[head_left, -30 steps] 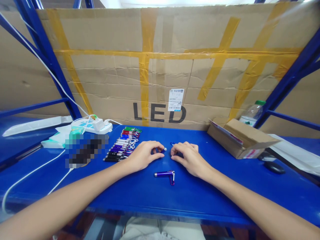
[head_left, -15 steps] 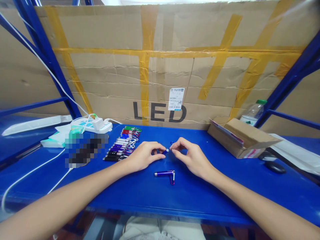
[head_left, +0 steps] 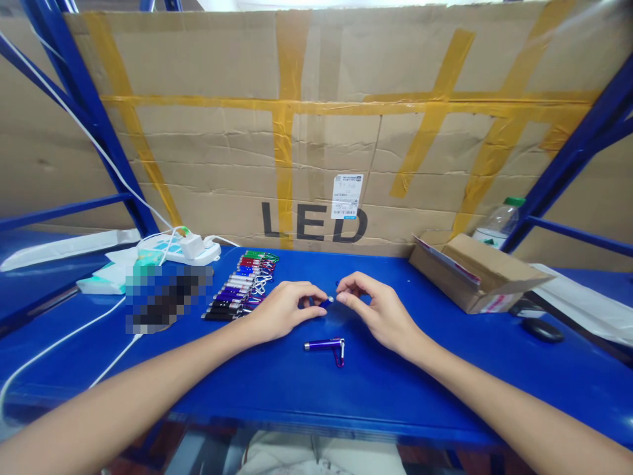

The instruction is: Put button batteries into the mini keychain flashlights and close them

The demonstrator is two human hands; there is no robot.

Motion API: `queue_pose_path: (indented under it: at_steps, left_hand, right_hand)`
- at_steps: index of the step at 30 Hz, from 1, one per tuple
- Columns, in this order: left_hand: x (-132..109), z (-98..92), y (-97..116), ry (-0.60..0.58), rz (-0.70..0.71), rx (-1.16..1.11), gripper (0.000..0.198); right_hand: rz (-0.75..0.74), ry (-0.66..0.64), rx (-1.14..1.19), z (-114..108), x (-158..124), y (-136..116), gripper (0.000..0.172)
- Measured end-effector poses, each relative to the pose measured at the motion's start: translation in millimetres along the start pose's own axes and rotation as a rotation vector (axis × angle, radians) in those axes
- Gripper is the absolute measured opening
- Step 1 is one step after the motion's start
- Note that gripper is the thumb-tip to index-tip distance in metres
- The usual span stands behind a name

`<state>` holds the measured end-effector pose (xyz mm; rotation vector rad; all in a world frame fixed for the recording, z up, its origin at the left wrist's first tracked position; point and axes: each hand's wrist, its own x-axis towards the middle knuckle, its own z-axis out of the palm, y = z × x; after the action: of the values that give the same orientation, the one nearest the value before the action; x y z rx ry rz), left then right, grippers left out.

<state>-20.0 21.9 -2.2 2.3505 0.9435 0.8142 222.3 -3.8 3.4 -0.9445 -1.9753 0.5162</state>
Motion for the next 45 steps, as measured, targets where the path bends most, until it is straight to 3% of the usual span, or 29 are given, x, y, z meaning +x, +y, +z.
queue_pose_path:
  at_steps: [15,26,34,40,45]
  left_hand:
    - [0.3,-0.4,1.4,-0.013,-0.018,-0.026,0.021]
    - [0.3,0.9,2.6,-0.009,-0.041,-0.066,0.021]
    - [0.6,0.0,2.7,-0.018,-0.048,-0.108,0.021]
    - [0.0,2.0,0.7,-0.024,-0.073,-0.135,0.021]
    - [-0.7,2.3,2.1,-0.025,-0.087,-0.145,0.022]
  right_hand:
    - [0.048,-0.007,0.028,1.7,-1.2,3.1,0.015]
    - [0.065,0.082,-0.009,1.4,-1.3,1.8,0.016]
    - [-0.034,0.031,-0.001,-0.1,-4.8,-3.1,0.008]
    - [-0.219,-0.011,-0.108,-1.9,-2.9,-5.4,0.019]
    - [-0.215,-0.018,-0.12,-1.4,-3.1,-6.4,0.01]
